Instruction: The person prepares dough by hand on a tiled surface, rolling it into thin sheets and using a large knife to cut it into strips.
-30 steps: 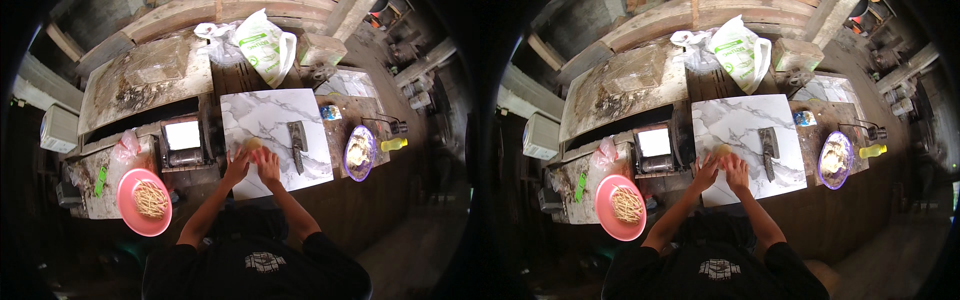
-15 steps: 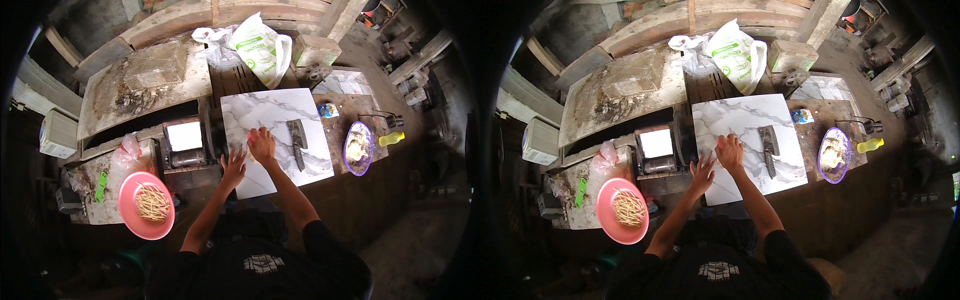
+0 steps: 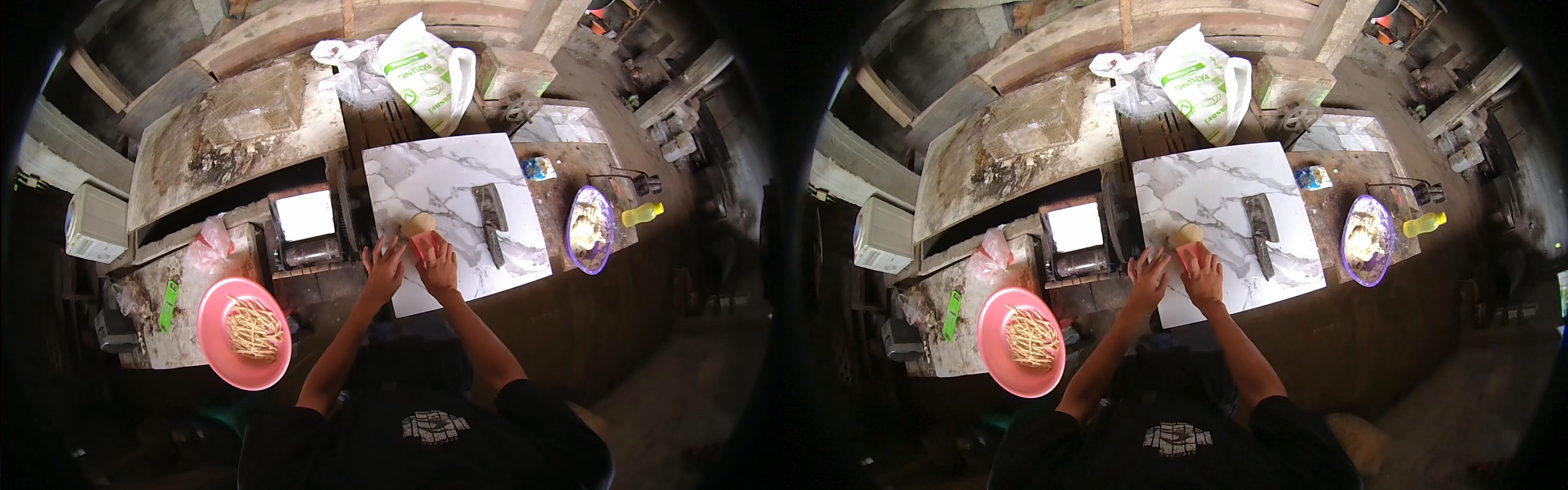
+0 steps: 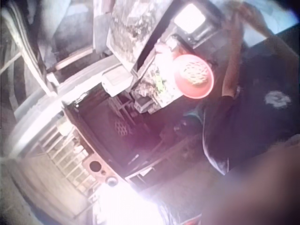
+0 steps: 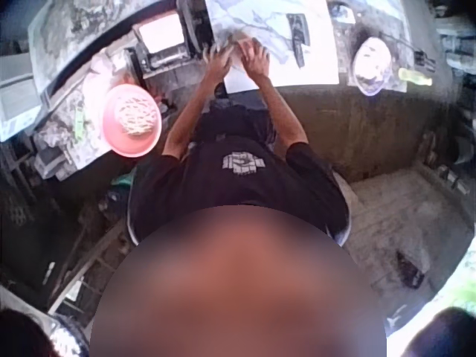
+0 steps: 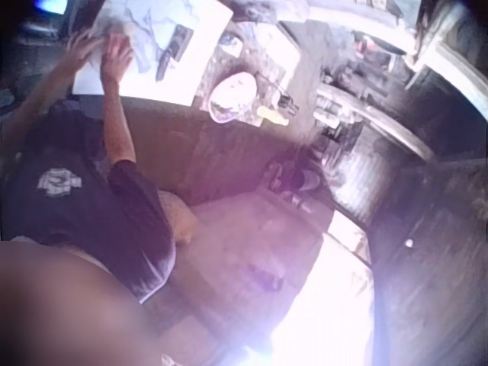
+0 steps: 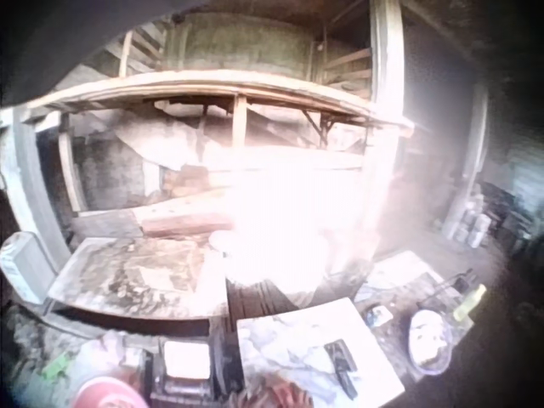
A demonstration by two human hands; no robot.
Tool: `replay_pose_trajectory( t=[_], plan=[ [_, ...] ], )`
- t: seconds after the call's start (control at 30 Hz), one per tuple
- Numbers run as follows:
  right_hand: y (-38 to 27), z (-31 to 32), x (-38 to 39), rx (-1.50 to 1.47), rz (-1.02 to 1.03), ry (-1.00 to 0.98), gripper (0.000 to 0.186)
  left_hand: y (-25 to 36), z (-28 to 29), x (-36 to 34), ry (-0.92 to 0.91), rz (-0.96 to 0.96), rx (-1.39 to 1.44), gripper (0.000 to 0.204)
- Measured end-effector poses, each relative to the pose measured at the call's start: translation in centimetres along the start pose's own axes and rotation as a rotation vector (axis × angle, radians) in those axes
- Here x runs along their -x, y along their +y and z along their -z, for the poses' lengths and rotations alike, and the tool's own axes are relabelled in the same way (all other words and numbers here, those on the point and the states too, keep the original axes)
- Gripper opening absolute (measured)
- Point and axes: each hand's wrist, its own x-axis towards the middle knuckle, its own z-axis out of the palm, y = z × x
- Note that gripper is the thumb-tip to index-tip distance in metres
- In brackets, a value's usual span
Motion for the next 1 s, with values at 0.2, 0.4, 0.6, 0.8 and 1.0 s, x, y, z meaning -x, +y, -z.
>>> replay_pose_trajectory(
  t=[0.2, 0.4, 0.6, 0.8, 1.0],
  plan=[
    [0.7, 2.8, -3.6, -0.125, -0.099, 0.067, 0.035, 0.0, -0.3, -0.1, -0.001, 0.031, 0.017, 0.039],
    [0.1, 0.7, -6.2, 0.004, -0.093, -0.028, 0.028, -0.3, 0.4, 0.8, -0.047, 0.093, 0.016, 0.036],
    [-0.2, -0.3, 0.2, -0.027, -0.008, -0.018, 0.049, -0.3, 0.2, 1.8, 0.002, 0.066, 0.054, 0.038],
    [2.7, 0.6, 0.4, -0.557, -0.13, 0.228, 0.035, 0.6, -1.7, -0.2, 0.01, -0.009, 0.087, 0.039],
    [3.9, 5.1, -3.4, -0.678, -0.321, 0.219, 0.02, 0.5, -3.7, -1.8, 0.049, 0.047, 0.144, 0.037]
  ],
)
